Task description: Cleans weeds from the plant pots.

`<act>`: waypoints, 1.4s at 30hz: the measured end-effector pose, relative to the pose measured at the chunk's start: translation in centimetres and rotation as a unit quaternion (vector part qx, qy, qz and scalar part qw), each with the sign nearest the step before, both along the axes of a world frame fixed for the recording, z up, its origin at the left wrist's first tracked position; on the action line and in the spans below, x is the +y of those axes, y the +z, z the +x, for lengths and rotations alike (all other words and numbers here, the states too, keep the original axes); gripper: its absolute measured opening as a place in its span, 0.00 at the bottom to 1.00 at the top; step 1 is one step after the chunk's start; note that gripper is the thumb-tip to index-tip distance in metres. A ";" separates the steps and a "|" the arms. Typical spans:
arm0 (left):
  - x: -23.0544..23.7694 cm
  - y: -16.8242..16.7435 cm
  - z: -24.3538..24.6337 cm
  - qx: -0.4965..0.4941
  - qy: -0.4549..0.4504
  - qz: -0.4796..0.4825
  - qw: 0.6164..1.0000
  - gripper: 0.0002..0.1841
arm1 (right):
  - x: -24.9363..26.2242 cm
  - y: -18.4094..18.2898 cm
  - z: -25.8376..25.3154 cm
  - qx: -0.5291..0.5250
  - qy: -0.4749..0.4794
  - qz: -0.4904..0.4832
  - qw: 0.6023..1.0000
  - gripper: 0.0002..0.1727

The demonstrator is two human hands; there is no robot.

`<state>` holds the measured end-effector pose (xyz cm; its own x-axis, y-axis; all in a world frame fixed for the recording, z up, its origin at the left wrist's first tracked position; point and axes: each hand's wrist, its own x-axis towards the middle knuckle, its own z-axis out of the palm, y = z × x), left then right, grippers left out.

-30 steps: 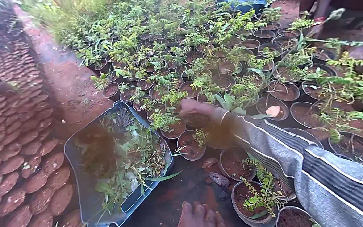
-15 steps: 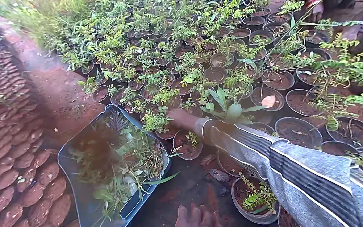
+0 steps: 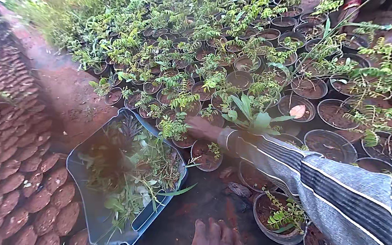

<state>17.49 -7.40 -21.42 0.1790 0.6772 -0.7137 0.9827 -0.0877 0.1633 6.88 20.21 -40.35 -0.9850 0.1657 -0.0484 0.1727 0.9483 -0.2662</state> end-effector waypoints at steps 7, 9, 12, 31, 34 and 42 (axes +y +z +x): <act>0.1 0.2 0.1 -0.008 0.003 -0.007 1.000 0.24 | 1.4 4.3 0.0 0.071 -0.074 -0.063 0.993 0.10; 0.1 0.4 0.1 -0.012 0.011 -0.010 1.000 0.25 | 3.6 6.9 -0.1 0.084 -0.147 -0.177 0.970 0.11; 0.0 0.6 0.2 -0.013 0.019 -0.013 1.000 0.25 | 7.0 9.3 0.8 0.088 -0.249 -0.410 0.873 0.12; 0.2 1.1 0.8 -0.005 0.003 -0.046 0.999 0.25 | -4.0 5.0 0.2 -0.165 0.097 -0.132 0.973 0.16; 0.1 1.1 0.8 -0.007 0.006 -0.047 0.999 0.26 | -4.6 4.3 -0.3 -0.098 0.029 -0.111 0.988 0.16; 0.1 1.6 0.7 -0.012 0.006 -0.057 0.998 0.25 | -0.7 1.8 0.0 -0.029 -0.089 -0.146 0.985 0.20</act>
